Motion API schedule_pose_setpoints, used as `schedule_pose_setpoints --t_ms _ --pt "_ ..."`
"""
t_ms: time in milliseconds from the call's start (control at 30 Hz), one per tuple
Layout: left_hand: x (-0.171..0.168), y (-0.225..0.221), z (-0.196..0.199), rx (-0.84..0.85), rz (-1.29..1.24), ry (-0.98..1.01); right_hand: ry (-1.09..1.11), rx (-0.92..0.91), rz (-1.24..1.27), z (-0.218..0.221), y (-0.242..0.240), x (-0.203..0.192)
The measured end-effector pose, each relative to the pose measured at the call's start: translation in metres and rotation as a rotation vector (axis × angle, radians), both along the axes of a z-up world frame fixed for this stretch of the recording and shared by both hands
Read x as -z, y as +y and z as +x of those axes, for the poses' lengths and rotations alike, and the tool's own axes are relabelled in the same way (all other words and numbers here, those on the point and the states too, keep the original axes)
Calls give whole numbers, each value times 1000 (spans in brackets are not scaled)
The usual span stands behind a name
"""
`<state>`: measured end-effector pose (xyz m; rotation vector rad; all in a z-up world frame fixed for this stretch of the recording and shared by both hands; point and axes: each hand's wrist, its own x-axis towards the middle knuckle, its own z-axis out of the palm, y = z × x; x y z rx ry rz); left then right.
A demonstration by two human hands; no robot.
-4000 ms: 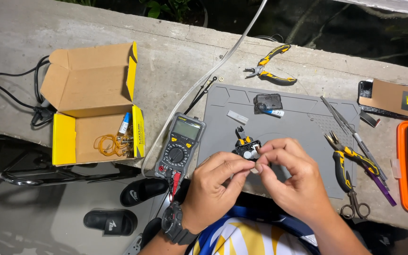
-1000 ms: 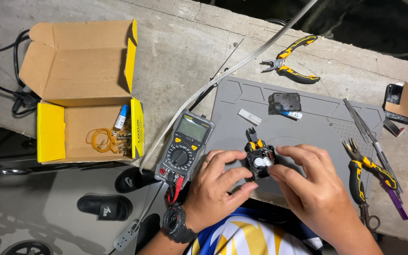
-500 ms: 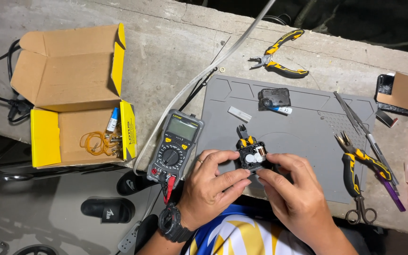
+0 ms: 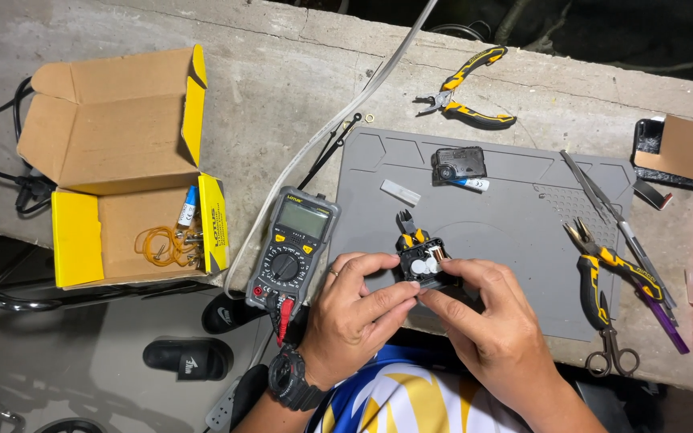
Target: Connecting thin wires to a small electronic component on a repair bench using hands and pliers.
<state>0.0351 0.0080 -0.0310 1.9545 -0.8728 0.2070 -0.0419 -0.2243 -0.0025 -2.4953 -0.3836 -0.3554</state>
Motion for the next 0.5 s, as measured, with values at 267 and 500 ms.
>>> schedule_pose_setpoints --t_ms 267,500 --pt "-5 -1 1 -4 -7 29 12 -5 -20 2 3 -6" --pt "-2 0 1 24 -24 33 -9 15 32 4 6 -5"
